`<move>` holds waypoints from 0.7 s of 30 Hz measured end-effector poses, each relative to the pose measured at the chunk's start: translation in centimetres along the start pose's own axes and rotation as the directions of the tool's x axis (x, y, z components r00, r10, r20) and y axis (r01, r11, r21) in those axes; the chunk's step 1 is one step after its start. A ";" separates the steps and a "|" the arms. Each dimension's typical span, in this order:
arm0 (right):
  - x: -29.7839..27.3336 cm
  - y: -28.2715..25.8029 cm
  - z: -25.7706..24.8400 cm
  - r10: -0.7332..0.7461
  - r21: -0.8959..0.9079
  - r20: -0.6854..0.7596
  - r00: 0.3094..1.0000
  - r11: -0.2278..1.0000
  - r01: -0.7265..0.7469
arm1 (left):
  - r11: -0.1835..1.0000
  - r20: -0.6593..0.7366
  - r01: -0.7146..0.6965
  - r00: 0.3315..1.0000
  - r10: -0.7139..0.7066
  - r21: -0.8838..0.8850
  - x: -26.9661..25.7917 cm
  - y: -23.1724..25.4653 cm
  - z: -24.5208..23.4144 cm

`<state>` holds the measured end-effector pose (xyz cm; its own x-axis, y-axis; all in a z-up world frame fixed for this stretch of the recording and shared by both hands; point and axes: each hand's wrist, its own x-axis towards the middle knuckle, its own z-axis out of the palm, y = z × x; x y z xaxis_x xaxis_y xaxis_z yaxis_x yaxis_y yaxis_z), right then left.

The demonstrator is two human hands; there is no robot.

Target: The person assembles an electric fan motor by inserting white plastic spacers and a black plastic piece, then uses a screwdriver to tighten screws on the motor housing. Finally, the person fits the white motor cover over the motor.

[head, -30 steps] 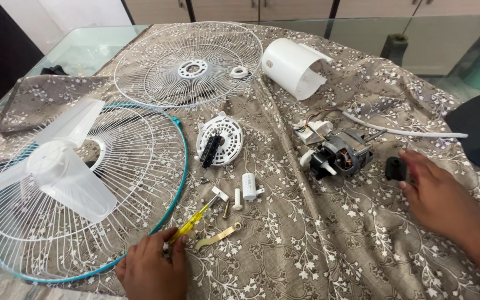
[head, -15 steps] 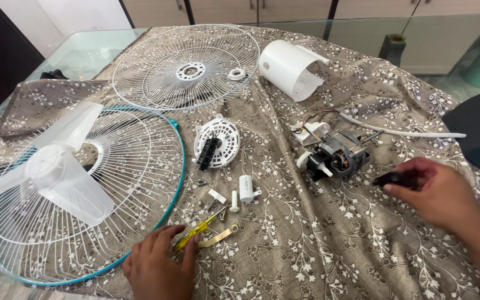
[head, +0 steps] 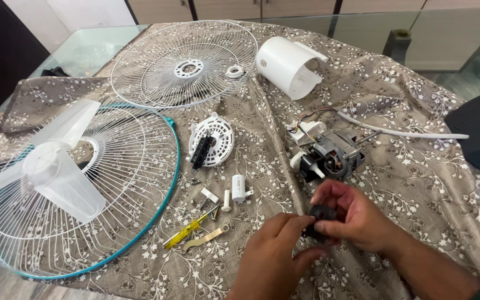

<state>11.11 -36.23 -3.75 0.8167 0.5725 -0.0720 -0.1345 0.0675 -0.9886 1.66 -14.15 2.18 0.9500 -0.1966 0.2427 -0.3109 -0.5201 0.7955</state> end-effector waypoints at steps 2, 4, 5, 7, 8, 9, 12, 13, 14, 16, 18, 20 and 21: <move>-0.1 0.4 -1.0 0.023 -0.014 0.046 0.999 1.000 -0.023 | 1.000 -0.048 -0.021 0.999 0.021 -0.002 0.5 -0.6 0.5; -0.3 0.9 -1.8 0.034 0.041 0.090 0.995 0.998 -0.038 | 1.000 -0.041 0.012 0.999 -0.013 -0.016 0.7 -1.1 1.1; -0.4 1.0 -2.3 0.029 0.098 0.116 0.993 0.994 -0.040 | 0.997 -0.042 0.035 0.998 -0.038 -0.064 0.9 -1.3 1.5; -0.2 1.2 -3.0 0.041 0.072 0.031 0.999 0.996 -0.044 | 0.984 -0.042 0.083 0.995 -0.091 -0.158 1.3 -1.4 2.0; 0.1 1.6 -3.0 0.053 -0.012 -0.082 0.995 0.998 -0.054 | 0.989 -0.068 0.078 0.994 -0.087 -0.124 1.6 -1.5 2.3; 0.2 1.8 -3.0 0.055 -0.092 -0.192 0.980 0.993 -0.074 | 0.993 -0.093 0.075 0.992 -0.084 -0.088 2.1 -1.4 2.5; 0.5 2.6 -2.7 -0.309 -0.394 -0.283 0.908 0.900 0.184 | 0.990 -0.166 -0.073 0.982 0.092 0.121 3.4 -1.5 2.0; 0.5 2.6 -2.7 -0.305 -0.347 -0.320 0.897 0.919 0.189 | 0.968 -0.180 -0.143 0.967 0.182 0.207 4.1 -1.6 1.6; 0.6 2.7 -2.6 -0.299 -0.299 -0.356 0.885 0.934 0.195 | 0.979 -0.151 -0.110 0.979 0.137 0.174 4.7 -1.7 1.1; 0.8 2.7 -2.4 -0.257 -0.211 -0.417 0.872 0.960 0.182 | 0.993 -0.079 -0.046 0.995 0.055 0.113 5.9 -1.7 0.3; 0.9 2.6 -2.3 -0.187 -0.131 -0.459 0.868 0.981 0.142 | 0.985 0.006 0.169 0.986 -0.169 0.025 6.7 -1.2 0.5; 1.2 2.6 -2.3 -0.216 -0.102 -0.503 0.837 0.976 0.190 | 0.953 0.051 0.302 0.952 -0.303 0.030 7.0 -0.7 1.0; 1.4 2.6 -2.3 -0.230 -0.089 -0.523 0.821 0.972 0.216 | 0.943 0.042 0.326 0.943 -0.330 0.071 7.1 -0.5 1.2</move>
<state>13.16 -37.13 -6.67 0.9947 0.0273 0.0993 0.0955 0.1165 -0.9886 8.49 -16.31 2.80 0.9972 -0.0491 -0.0568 0.0148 -0.6137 0.7894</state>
